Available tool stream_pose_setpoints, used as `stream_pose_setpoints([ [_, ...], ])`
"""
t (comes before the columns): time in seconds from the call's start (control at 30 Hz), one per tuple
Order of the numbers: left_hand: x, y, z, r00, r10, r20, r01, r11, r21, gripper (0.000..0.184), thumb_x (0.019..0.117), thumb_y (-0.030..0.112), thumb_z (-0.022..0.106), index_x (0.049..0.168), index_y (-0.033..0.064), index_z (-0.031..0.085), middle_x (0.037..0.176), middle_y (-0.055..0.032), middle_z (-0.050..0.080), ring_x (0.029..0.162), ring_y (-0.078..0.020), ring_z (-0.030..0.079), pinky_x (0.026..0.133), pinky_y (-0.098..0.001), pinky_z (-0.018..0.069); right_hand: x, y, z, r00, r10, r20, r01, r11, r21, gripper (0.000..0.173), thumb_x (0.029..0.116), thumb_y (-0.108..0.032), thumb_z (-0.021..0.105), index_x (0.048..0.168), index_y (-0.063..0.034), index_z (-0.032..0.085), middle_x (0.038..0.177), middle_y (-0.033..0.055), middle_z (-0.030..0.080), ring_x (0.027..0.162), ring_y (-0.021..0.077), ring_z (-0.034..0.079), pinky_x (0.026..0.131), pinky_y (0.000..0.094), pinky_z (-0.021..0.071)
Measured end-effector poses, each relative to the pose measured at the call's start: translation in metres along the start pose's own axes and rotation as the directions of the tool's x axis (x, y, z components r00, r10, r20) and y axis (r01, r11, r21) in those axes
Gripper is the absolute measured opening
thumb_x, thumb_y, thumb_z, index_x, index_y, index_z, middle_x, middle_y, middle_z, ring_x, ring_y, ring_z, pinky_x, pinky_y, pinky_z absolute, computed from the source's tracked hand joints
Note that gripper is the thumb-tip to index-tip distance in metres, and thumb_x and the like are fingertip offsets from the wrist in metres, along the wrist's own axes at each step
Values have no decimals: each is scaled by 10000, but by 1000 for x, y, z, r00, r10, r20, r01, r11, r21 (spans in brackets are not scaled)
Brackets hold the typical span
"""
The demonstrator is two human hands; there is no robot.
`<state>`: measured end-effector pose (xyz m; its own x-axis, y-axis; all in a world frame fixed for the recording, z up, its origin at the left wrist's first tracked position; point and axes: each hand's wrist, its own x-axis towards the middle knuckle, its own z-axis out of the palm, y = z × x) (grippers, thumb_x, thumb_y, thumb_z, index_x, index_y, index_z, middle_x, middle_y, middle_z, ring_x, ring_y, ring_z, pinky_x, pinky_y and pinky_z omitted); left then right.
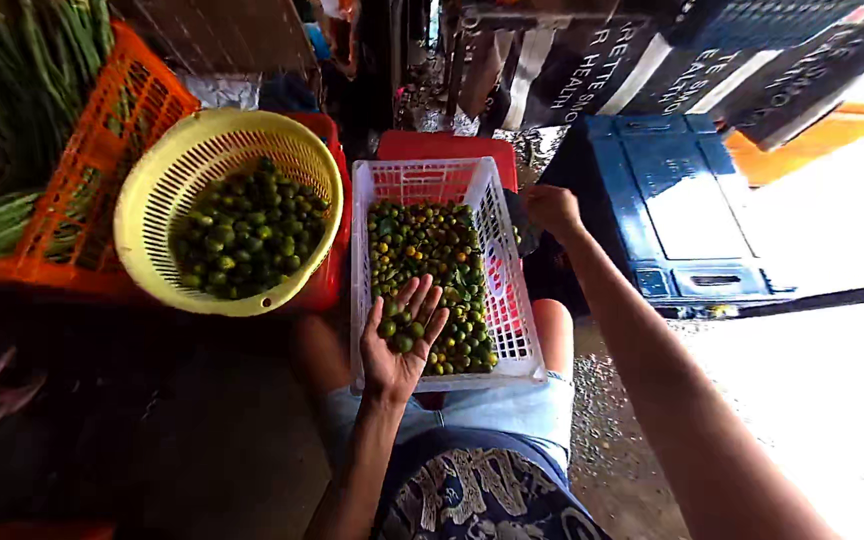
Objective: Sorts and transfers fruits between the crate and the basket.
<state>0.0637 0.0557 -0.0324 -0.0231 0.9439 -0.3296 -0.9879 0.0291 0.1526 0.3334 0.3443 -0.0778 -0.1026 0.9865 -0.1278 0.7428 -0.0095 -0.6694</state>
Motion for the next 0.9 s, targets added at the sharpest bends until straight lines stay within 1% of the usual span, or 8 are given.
stream_pose_setpoints([
  [0.1,-1,0,-2,999,-16,41,16,1000,-2,671,1098,467,213,1374,-11,594,1446,-228,566,1317,-391,578,1060,-557,499,-2,-15,-5,999,17,34,-20,995,96,419,985,-163,679,1381,-45,607,1280,212,682,1091,394,702,928,617,569],
  [0.23,-1,0,-8,996,-24,83,26,999,-29,679,1094,485,188,1448,28,542,1519,-186,506,1376,-372,524,1089,-592,456,11,-10,7,972,190,135,-200,978,64,684,1048,-251,602,1622,-106,260,1341,255,631,1056,443,701,860,625,583],
  [0.3,-2,0,-8,996,-21,88,25,999,-46,688,1091,495,172,1469,43,525,1527,-169,502,1390,-357,513,1093,-591,450,9,-17,7,984,153,92,-153,988,-2,734,972,-178,704,1591,-50,330,1274,263,674,1090,459,688,940,648,541],
  [0.47,0,1,-9,995,-21,94,26,999,-47,697,1091,494,170,1476,20,505,1527,-209,489,1369,-399,524,1086,-592,460,-24,-69,-9,975,-222,-28,221,974,-50,375,958,-124,697,1324,-50,671,1306,202,674,1224,373,640,1047,590,489],
  [0.6,0,1,-10,994,-42,100,46,998,-32,711,1090,511,160,1474,27,512,1488,-216,528,1357,-385,543,1079,-579,476,-123,-149,1,782,-608,138,587,793,162,180,958,-141,697,1101,-39,739,1085,117,730,979,198,719,864,404,619],
  [0.67,-1,0,-6,999,-44,2,44,999,1,664,1096,491,209,1382,31,594,1258,-199,671,1167,-357,670,986,-571,546,-162,-159,27,623,-715,316,665,697,267,138,916,-111,738,1041,-78,788,1025,72,725,921,158,702,811,357,614],
  [0.73,-2,0,2,986,-46,-157,53,998,44,549,1101,444,305,1236,34,644,1074,-191,710,943,-323,728,817,-521,617,-181,-156,49,566,-720,401,696,678,237,132,958,-174,716,1037,-102,793,1044,47,723,963,139,697,854,341,604],
  [0.9,0,0,10,946,-39,-321,127,957,259,414,1109,370,381,1062,40,627,886,-137,701,776,-240,738,693,-389,645,-196,-145,61,505,-845,175,861,480,-165,170,1018,-128,592,1012,-55,745,938,105,685,885,245,682,764,372,572],
])
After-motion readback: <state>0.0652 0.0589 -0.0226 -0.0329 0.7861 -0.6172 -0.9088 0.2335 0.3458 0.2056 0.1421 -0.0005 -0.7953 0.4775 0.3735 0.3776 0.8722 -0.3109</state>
